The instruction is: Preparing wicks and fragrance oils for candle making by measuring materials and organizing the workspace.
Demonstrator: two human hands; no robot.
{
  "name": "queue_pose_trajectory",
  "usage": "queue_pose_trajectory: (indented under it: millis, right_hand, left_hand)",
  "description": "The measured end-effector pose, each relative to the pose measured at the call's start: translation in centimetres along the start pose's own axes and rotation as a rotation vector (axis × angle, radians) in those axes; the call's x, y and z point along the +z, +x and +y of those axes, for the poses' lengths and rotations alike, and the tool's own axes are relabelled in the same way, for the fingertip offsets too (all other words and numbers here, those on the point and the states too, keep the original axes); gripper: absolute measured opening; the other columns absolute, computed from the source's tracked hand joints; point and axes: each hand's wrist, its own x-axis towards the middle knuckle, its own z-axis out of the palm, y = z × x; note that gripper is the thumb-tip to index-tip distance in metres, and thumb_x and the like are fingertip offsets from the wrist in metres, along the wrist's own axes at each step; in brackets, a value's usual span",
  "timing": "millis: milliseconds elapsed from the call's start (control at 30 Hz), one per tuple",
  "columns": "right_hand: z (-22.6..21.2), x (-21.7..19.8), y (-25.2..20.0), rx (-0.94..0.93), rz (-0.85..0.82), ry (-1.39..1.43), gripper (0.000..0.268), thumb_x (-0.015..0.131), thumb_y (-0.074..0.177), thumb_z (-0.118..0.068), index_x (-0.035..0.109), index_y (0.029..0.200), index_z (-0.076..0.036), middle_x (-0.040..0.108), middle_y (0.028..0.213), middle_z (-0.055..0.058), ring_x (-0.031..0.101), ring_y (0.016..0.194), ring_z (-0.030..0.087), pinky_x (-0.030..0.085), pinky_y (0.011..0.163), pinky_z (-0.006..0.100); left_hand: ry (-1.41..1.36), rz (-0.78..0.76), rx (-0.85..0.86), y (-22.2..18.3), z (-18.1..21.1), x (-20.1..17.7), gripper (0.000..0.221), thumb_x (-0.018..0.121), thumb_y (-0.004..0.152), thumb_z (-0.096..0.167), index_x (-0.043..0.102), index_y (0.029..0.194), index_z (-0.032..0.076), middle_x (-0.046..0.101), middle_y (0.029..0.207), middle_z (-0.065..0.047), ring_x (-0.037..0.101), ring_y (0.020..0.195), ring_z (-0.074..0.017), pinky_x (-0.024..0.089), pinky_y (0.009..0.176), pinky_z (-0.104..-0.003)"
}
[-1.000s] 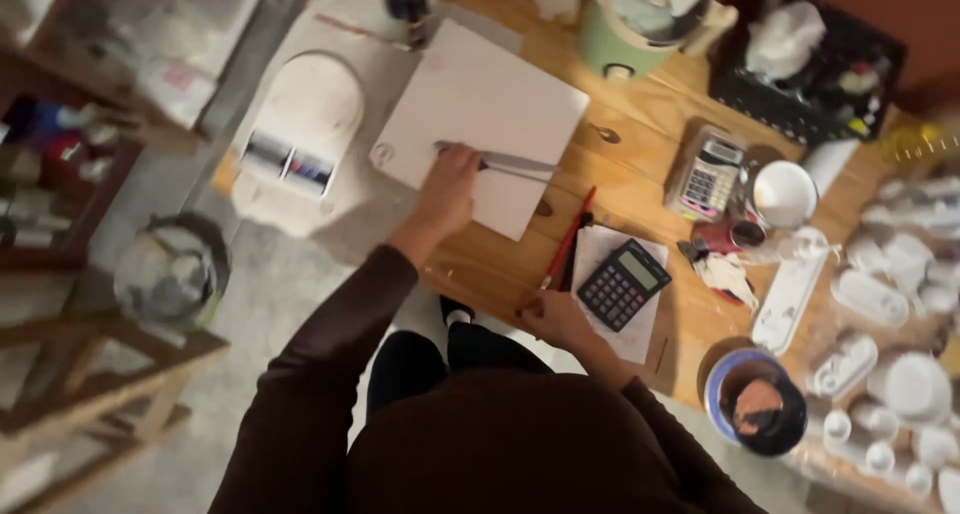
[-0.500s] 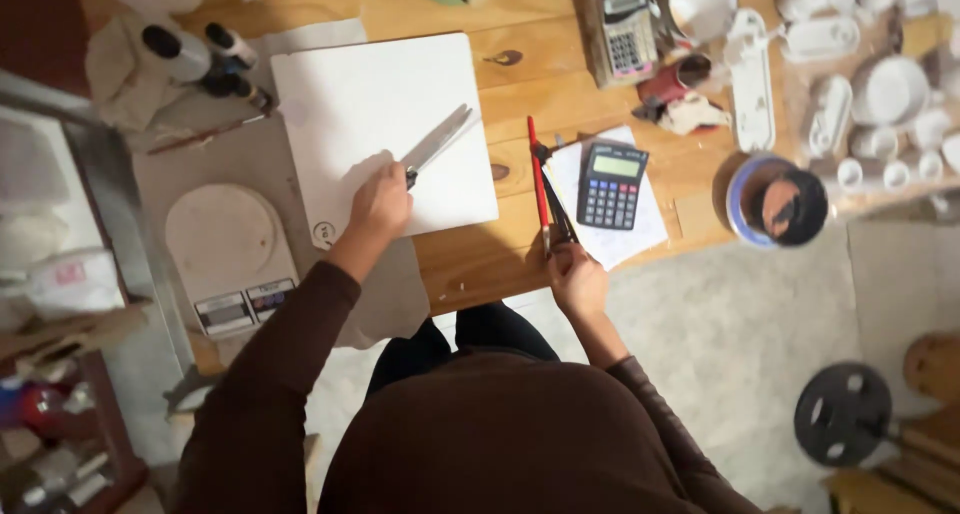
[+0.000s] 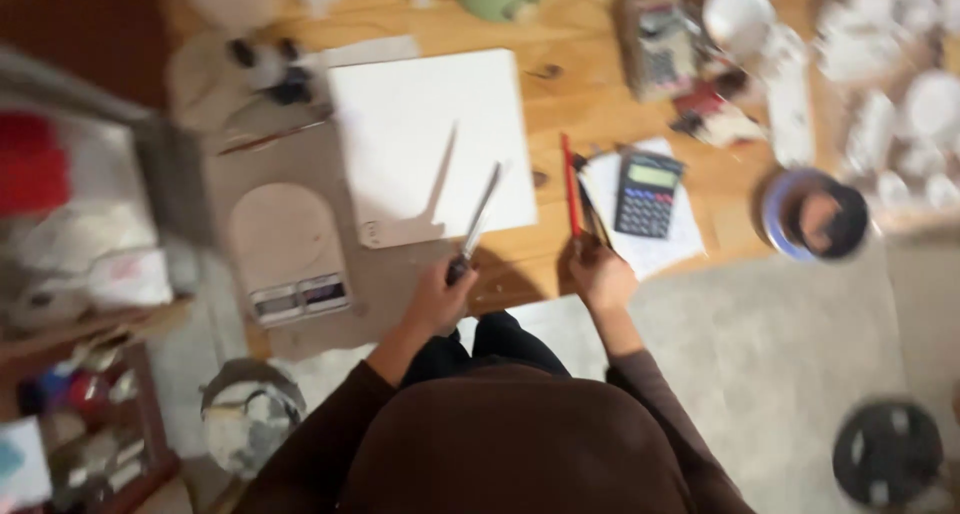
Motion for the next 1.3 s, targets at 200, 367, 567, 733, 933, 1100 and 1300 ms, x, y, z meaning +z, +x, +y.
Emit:
queue_pose_trajectory:
  millis: [200,367,567,733,933,1100,1300]
  right_hand:
    - [2.0,0.3,1.7,-0.21,-0.109,0.01,0.036,0.08,0.075,-0.05,0.076,0.083,-0.015,0.075,0.08,0.012,0.072,0.076,0.036,0.058,0.071,0.048]
    - [1.4,2.1,4.1,-0.239,-0.08,-0.029,0.041,0.077,0.085,-0.048,0.069,0.102,-0.012,0.076,0.084,0.012,0.073,0.08,0.037,0.057,0.074,0.051]
    - [0.9,2.5,6.1,-0.317,-0.079,-0.205,0.051,0.077,0.084,-0.056,0.07,0.108,-0.012,0.075,0.088,0.02,0.073,0.082,0.041,0.057,0.071,0.052]
    - [-0.6,1.2,7.4,-0.372,-0.201,-0.108,0.041,0.082,0.078,-0.049,0.077,0.086,-0.009,0.073,0.078,0.02,0.071,0.075,0.04,0.056,0.067,0.049]
    - [-2.3,0.6,8.6,-0.17,-0.351,1.321,0.01,0.067,0.106,-0.01,0.075,0.106,-0.004,0.058,0.08,-0.001,0.047,0.064,0.006,0.035,0.056,0.021]
    - [-19.8,-6.2,0.0,-0.656,-0.479,1.54,0.014,0.056,0.107,-0.014,0.06,0.114,-0.002,0.071,0.097,0.012,0.071,0.085,0.018,0.061,0.077,0.03]
    - [-39.7,-4.3,-14.7,-0.885,-0.508,1.5,0.016,0.059,0.11,-0.009,0.056,0.117,0.006,0.067,0.087,0.018,0.065,0.069,0.019,0.057,0.066,0.033]
  left_hand:
    - [-0.071,0.278,-0.093,-6.6,1.2,-3.4,0.028,0.073,0.094,0.026,0.068,0.1,-0.001,0.061,0.071,-0.007,0.056,0.064,-0.0143,0.046,0.059,-0.034]
    - [-0.309,0.503,-0.182,-12.2,1.2,-5.0,0.024,0.071,0.095,0.022,0.064,0.096,-0.001,0.055,0.066,0.0,0.05,0.058,-0.0099,0.044,0.053,-0.03]
    - [-0.448,0.623,-0.106,-15.7,-0.7,-4.2,0.014,0.067,0.098,0.015,0.066,0.099,0.0,0.054,0.068,0.006,0.047,0.059,-0.0043,0.038,0.052,-0.023]
    - [-0.62,0.673,-0.197,-16.7,1.4,-4.8,0.014,0.067,0.098,0.016,0.064,0.095,0.002,0.049,0.061,0.006,0.043,0.052,-0.0057,0.033,0.048,-0.024]
    - [-0.498,0.846,0.058,-17.7,-5.7,-7.2,0.012,0.069,0.098,0.016,0.068,0.1,0.004,0.06,0.078,0.011,0.05,0.069,-0.0011,0.041,0.058,-0.022]
    - [-0.589,0.903,-0.011,-22.8,-4.4,-14.6,0.014,0.069,0.097,0.018,0.066,0.093,0.005,0.053,0.068,0.009,0.047,0.059,-0.0033,0.036,0.051,-0.024]
    - [-0.515,1.047,-0.066,-32.3,-9.8,-27.7,0.017,0.07,0.096,0.019,0.065,0.086,0.006,0.048,0.058,0.006,0.043,0.051,-0.0054,0.032,0.046,-0.027]
